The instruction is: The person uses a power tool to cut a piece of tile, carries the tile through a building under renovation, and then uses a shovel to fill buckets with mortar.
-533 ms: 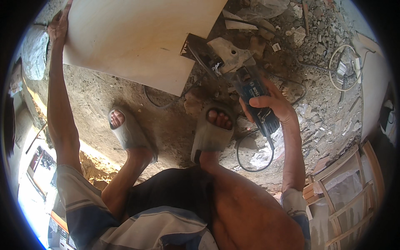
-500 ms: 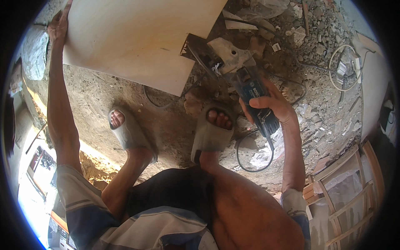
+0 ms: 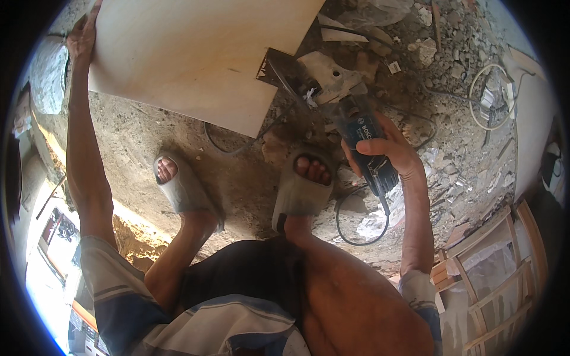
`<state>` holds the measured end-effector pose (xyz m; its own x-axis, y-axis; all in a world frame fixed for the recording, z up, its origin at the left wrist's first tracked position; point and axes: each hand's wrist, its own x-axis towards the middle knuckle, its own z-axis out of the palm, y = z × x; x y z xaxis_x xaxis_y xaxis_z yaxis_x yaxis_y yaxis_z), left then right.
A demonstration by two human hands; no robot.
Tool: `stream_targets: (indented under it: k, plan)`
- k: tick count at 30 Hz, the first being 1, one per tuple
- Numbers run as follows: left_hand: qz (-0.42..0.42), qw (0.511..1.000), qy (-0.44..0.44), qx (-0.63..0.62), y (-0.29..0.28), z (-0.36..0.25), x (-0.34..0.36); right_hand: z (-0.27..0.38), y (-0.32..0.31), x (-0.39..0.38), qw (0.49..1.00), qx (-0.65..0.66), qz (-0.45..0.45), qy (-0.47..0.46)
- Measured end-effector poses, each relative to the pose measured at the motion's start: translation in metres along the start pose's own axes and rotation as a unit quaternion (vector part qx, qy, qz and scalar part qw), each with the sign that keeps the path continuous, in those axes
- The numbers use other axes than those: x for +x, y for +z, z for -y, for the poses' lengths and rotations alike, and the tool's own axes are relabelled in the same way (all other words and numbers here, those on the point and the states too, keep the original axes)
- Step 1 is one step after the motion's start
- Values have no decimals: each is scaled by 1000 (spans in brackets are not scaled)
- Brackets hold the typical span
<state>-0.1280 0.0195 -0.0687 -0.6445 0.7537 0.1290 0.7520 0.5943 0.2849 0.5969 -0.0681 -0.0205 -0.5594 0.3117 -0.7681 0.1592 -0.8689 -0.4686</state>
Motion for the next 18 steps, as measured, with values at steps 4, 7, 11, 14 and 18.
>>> stream_targets:
  k: [4,7,11,14,18]
  plan:
    - [3,1000,-5,4,4,0,0,0,-1,1,1000,1,0,1]
    - [7,1000,-4,22,2,1,3,2,1,2,1000,-6,7,-3]
    - [6,1000,-11,6,4,0,1,4,2,1,1000,-8,5,-3]
    - [6,1000,-6,3,4,3,4,4,3,0,1000,-7,4,0]
    - [1,1000,-3,14,3,7,7,3,3,0,1000,-5,-2,7]
